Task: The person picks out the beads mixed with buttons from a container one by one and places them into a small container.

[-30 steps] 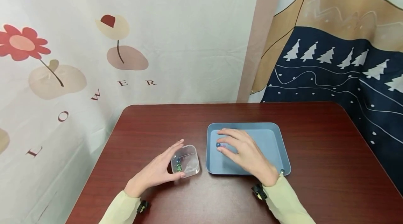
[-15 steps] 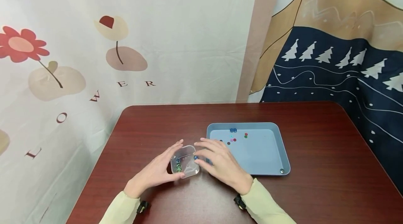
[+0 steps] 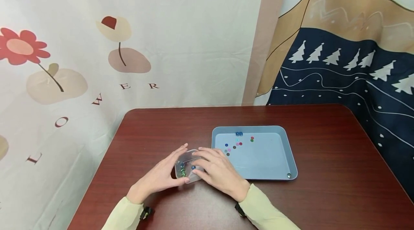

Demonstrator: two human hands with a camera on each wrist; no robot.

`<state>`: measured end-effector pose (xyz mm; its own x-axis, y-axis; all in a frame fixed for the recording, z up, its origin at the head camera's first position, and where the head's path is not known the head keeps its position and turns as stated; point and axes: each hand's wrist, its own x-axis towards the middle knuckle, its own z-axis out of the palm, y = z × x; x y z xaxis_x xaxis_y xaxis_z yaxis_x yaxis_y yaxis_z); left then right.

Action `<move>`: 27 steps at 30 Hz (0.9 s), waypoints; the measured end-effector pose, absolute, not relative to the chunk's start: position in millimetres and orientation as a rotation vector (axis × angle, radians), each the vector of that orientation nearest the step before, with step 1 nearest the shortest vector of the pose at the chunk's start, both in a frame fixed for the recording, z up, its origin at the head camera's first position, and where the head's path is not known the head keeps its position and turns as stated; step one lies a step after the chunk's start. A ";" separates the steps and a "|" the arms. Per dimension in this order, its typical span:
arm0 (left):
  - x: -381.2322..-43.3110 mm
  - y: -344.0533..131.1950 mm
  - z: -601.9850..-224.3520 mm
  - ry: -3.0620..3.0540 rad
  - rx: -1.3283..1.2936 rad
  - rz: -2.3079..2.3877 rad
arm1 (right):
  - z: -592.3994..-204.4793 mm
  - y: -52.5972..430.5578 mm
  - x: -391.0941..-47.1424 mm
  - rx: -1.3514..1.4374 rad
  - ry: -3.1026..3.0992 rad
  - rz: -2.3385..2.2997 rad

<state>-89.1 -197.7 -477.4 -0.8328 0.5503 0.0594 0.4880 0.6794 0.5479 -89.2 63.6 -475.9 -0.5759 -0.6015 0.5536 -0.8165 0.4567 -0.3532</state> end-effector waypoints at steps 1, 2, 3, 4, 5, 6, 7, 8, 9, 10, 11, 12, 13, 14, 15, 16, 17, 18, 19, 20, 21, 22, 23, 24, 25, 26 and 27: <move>-89.1 -197.7 -477.4 2.776 0.859 0.860 | -476.5 63.0 -89.5 1.199 -2.366 0.846; -89.0 -197.7 -477.4 2.776 0.859 0.861 | -477.3 62.6 -89.6 1.197 -2.372 0.839; -89.0 -197.7 -477.5 2.776 0.859 0.862 | -478.2 62.2 -89.8 1.194 -2.379 0.835; -88.9 -197.6 -477.5 2.775 0.860 0.864 | -479.1 62.0 -89.9 1.190 -2.387 0.836; -88.9 -197.6 -477.7 2.774 0.863 0.866 | -479.8 61.6 -89.9 1.186 -2.395 0.837; -89.0 -197.6 -477.7 2.774 0.865 0.867 | -480.2 61.3 -89.9 1.182 -2.401 0.834; -88.9 -197.6 -477.6 2.772 0.866 0.865 | -480.5 61.0 -89.9 1.180 -2.405 0.835; -89.0 -197.6 -477.6 2.770 0.865 0.863 | -481.4 60.8 -90.0 1.178 -2.407 0.833; -89.1 -197.6 -477.7 2.769 0.866 0.863 | -482.1 60.6 -90.2 1.176 -2.407 0.830; -89.2 -197.5 -477.6 2.768 0.869 0.864 | -482.7 60.4 -90.3 1.171 -2.409 0.824; -89.4 -197.5 -477.6 2.766 0.868 0.864 | -483.0 60.1 -90.3 1.168 -2.410 0.819; -89.4 -197.4 -477.6 2.766 0.867 0.863 | -483.6 60.0 -90.5 1.166 -2.409 0.816; -89.5 -197.2 -477.7 2.766 0.867 0.864 | -483.8 60.1 -90.5 1.163 -2.409 0.814; -89.5 -197.2 -477.9 2.768 0.865 0.863 | -484.0 60.2 -90.5 1.160 -2.409 0.811; -89.6 -197.2 -477.9 2.770 0.865 0.863 | -483.9 60.5 -90.5 1.157 -2.409 0.812; -89.5 -197.2 -478.1 2.771 0.862 0.861 | -483.9 60.9 -90.4 1.157 -2.409 0.814; -89.4 -197.3 -478.2 2.772 0.859 0.860 | -483.7 61.6 -90.3 1.158 -2.407 0.820; -89.3 -197.5 -478.3 2.773 0.858 0.860 | -483.6 62.6 -90.3 1.159 -2.404 0.827; -89.1 -197.6 -478.3 2.774 0.854 0.861 | -483.3 63.8 -90.1 1.159 -2.401 0.835; -89.0 -197.7 -478.2 2.774 0.850 0.860 | -482.9 65.1 -90.0 1.159 -2.396 0.844; -88.8 -197.9 -478.1 2.771 0.849 0.862 | -482.4 66.7 -89.8 1.156 -2.392 0.855; -88.7 -198.0 -477.9 2.770 0.844 0.864 | -481.8 68.5 -89.5 1.151 -2.391 0.863; -88.5 -198.0 -477.7 2.769 0.842 0.867 | -480.9 70.6 -89.1 1.144 -2.393 0.870; -88.4 -198.1 -477.5 2.767 0.836 0.869 | -479.8 72.6 -88.6 1.137 -2.393 0.880; -88.3 -198.0 -477.3 2.765 0.827 0.869 | -478.6 74.9 -88.0 1.130 -2.397 0.891; -88.2 -198.0 -477.3 2.764 0.819 0.869 | -477.0 77.2 -87.1 1.119 -2.405 0.902; -88.1 -197.9 -477.1 2.762 0.814 0.870 | -475.3 79.6 -86.0 1.109 -2.414 0.917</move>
<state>-88.1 -197.9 -477.1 -0.8455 0.5329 0.0338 0.4561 0.6878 0.5648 -86.0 79.6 -475.3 -0.6429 -0.5533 0.5297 -0.7654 0.4901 -0.4170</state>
